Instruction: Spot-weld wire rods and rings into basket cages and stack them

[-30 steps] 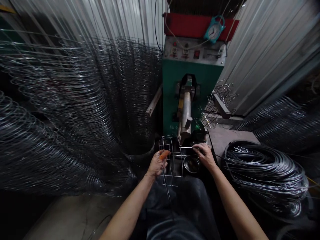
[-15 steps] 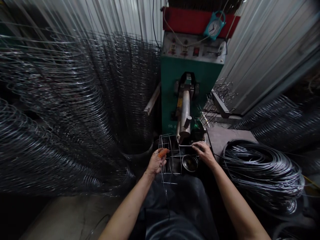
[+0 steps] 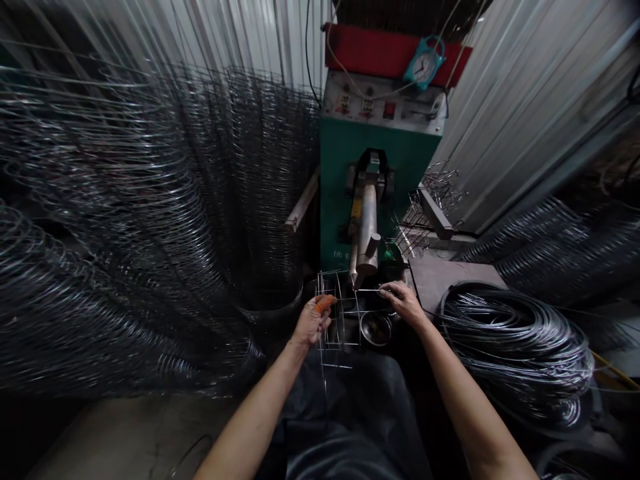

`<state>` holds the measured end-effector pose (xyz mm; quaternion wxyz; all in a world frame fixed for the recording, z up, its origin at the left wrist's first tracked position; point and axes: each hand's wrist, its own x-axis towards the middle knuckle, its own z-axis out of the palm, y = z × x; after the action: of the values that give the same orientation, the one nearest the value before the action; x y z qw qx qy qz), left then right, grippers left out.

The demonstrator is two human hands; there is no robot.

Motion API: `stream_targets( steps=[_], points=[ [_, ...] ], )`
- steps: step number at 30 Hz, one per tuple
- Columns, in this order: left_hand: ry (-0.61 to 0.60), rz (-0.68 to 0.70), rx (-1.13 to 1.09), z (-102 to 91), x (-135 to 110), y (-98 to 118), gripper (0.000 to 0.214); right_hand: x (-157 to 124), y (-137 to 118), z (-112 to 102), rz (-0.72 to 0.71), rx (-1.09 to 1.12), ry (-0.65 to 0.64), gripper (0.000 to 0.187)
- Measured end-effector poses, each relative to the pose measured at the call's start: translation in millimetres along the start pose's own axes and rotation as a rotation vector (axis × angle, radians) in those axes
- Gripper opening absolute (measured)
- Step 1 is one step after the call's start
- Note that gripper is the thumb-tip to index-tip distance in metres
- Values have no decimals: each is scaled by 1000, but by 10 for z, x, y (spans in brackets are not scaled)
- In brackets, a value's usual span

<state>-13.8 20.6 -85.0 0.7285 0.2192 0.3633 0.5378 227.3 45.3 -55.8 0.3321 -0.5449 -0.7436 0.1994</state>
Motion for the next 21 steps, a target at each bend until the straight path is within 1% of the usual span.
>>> stream_targets(
  steps=[6,9,11,13,14,15,16,17,18,19,20,21],
  points=[
    [37,-17,8,9,6,25,36,26,1,7,22,-27,-16,22],
    [41,-16,12,12,7,35,35,29,-22,-31,23,-78,-16,23],
    [37,-19,27,20,3,40,34,-37,-139,-49,6,-162,56,22],
    [35,-17,38,32,-6,44,34,-186,-377,-6,-15,-235,166,23],
    [37,-12,39,38,-11,47,35,-287,-536,49,-21,-236,178,24],
    [41,-5,37,43,-16,50,35,-397,-714,128,-22,-214,133,24],
    [45,0,37,46,-19,52,35,-507,-898,226,-17,-179,25,23],
    [49,3,38,47,-20,54,35,-608,-1079,339,-1,-163,-116,23],
    [52,4,42,47,-18,54,34,-693,-1245,460,24,-187,-249,23],
    [56,5,45,45,-15,54,34,-757,-1388,583,54,-241,-357,24],
    [57,5,49,43,-10,53,33,-797,-1502,700,87,-311,-428,26],
    [56,7,52,41,-7,53,33,-814,-1585,806,120,-382,-464,27]
  ],
)
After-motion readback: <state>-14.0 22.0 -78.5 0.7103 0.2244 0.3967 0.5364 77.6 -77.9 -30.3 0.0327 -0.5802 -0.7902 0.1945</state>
